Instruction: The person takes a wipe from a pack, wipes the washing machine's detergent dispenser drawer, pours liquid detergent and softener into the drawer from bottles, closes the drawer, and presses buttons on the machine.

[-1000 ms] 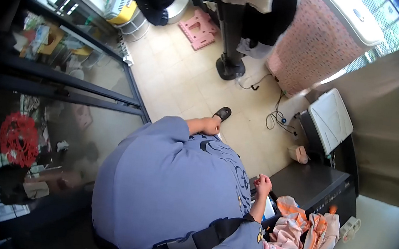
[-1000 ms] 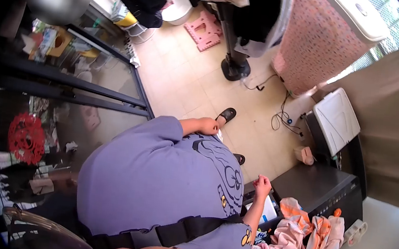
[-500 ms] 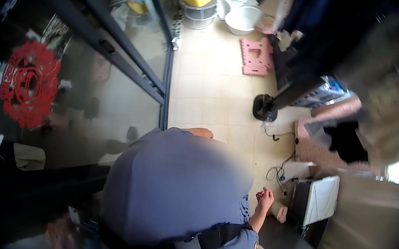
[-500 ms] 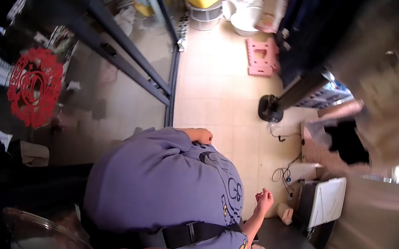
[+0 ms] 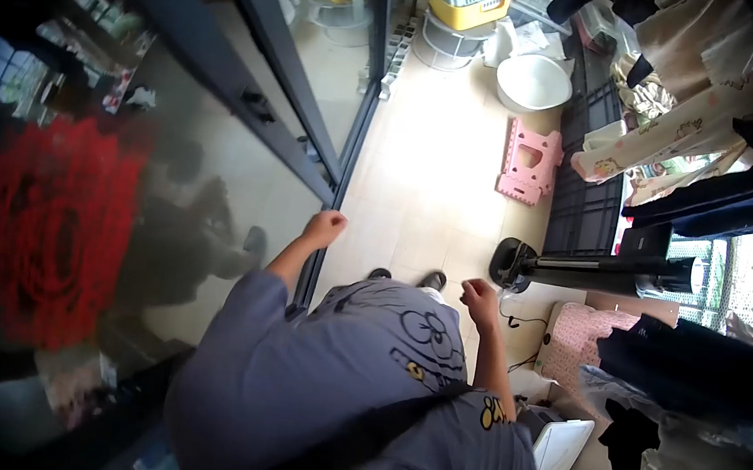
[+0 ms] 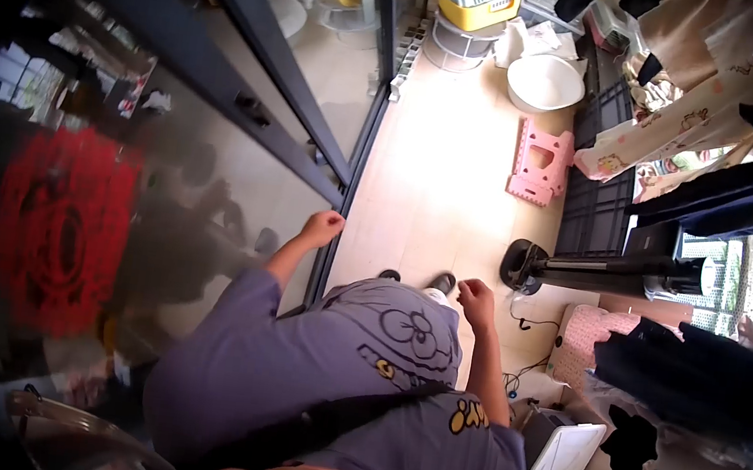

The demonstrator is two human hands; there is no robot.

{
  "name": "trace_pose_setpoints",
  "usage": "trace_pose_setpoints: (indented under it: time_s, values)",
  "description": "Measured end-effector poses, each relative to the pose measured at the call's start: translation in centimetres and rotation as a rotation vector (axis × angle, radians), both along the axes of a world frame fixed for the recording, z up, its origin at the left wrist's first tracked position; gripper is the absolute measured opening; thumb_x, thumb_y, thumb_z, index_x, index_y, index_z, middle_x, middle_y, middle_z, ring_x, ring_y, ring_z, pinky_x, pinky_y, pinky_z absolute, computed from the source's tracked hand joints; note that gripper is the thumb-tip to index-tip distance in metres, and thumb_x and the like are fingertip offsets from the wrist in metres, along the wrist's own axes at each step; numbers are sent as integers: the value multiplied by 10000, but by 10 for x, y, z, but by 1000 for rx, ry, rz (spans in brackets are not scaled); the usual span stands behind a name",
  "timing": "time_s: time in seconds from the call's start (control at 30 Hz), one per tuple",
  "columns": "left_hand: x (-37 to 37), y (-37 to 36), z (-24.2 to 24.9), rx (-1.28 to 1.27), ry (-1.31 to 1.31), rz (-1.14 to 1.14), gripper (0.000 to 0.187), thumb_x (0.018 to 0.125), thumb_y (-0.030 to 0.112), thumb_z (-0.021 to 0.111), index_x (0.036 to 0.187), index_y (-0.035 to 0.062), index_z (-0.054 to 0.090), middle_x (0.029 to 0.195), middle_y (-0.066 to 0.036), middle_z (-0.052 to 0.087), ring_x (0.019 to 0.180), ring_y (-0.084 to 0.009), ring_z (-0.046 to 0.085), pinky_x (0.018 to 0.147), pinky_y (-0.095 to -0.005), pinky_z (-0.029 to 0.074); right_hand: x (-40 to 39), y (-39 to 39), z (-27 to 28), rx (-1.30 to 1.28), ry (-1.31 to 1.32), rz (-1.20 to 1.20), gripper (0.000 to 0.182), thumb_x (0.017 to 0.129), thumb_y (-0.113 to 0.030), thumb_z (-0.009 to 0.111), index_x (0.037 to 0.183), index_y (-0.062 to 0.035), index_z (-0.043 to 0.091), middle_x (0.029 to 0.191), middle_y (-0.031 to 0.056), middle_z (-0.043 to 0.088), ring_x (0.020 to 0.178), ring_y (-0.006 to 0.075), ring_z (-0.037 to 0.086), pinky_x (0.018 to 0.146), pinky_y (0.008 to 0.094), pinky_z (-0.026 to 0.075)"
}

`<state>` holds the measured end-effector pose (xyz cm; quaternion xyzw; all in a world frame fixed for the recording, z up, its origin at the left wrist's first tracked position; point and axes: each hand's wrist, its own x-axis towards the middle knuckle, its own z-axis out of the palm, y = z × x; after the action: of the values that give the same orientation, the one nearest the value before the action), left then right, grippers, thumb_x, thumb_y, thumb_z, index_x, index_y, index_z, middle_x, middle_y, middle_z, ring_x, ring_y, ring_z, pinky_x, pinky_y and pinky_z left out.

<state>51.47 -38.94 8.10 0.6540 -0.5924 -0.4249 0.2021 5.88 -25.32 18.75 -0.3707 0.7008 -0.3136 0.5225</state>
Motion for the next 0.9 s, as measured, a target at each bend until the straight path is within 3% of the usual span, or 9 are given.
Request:
trace_pose_setpoints:
  time_s: [0.07, 0.17, 0.2, 0.27, 0.37, 0.47, 0.6, 0.73, 0.9]
  values:
    - [2, -30, 62, -161, 142, 298, 209, 952, 261, 706, 1027, 66, 718, 925, -48, 735, 837, -136, 686, 751, -299, 556, 4, -55, 3, -31, 52, 169, 244, 951, -214, 694, 976, 29, 702, 763, 65, 693, 669, 129, 650, 618, 284, 521]
    - [15, -74, 157, -542, 234, 588, 306, 974, 226, 701, 1222, 69, 615, 1073, -44, 691, 902, -138, 655, 771, -287, 540, 5, -131, -9, 8, 97, 312, 243, 952, -211, 690, 959, 31, 702, 727, 67, 684, 652, 128, 641, 619, 284, 516]
    - [15, -83, 196, -665, -33, 660, 370, 950, 215, 725, 1262, 72, 588, 1134, -59, 672, 960, -153, 645, 811, -312, 538, 7, -155, -16, 12, 89, 328, 243, 952, -210, 686, 961, 32, 702, 721, 68, 684, 647, 130, 641, 613, 288, 516]
    - [12, -102, 253, -764, -145, 760, 346, 918, 222, 740, 1193, 63, 601, 1144, -85, 664, 1002, -220, 654, 871, -382, 529, 6, -204, -38, -40, 81, 416, 279, 930, -233, 687, 954, 44, 713, 733, 98, 707, 650, 157, 665, 614, 320, 520]
    - [17, -129, 262, -674, -317, 818, 344, 925, 233, 740, 1164, 37, 587, 1131, -97, 666, 1010, -237, 660, 879, -386, 530, 10, -283, -43, -16, 26, 522, 268, 935, -229, 692, 939, 39, 717, 732, 94, 705, 649, 159, 661, 613, 318, 519]
    - [18, -144, 251, -700, 11, 1097, 360, 935, 253, 741, 1154, 19, 576, 1152, -114, 668, 1069, -254, 662, 924, -395, 526, 14, -346, -37, -30, 3, 665, 266, 945, -223, 690, 942, 42, 718, 722, 86, 698, 650, 154, 662, 614, 314, 527]
    - [4, -167, 261, -829, 68, 906, 380, 967, 234, 711, 1183, -34, 549, 1151, -141, 682, 1151, -252, 655, 995, -383, 506, 30, -436, -24, 101, -43, 728, 252, 955, -220, 679, 936, 29, 710, 727, 82, 691, 634, 145, 650, 594, 302, 524]
    - [21, -174, 240, -816, 456, 904, 230, 994, 202, 680, 1018, -15, 609, 941, -60, 673, 914, -130, 622, 851, -280, 489, 68, -492, -13, -24, -22, 789, 253, 951, -217, 677, 923, 32, 704, 706, 78, 675, 627, 147, 644, 597, 302, 522]
    - [27, -169, 256, -676, 363, 857, 279, 998, 220, 683, 837, 56, 524, 753, 33, 483, 694, -76, 445, 644, -266, 396, 123, -500, 24, -58, -63, 862, 233, 961, -214, 680, 936, 18, 693, 716, 59, 658, 635, 137, 630, 607, 288, 523]
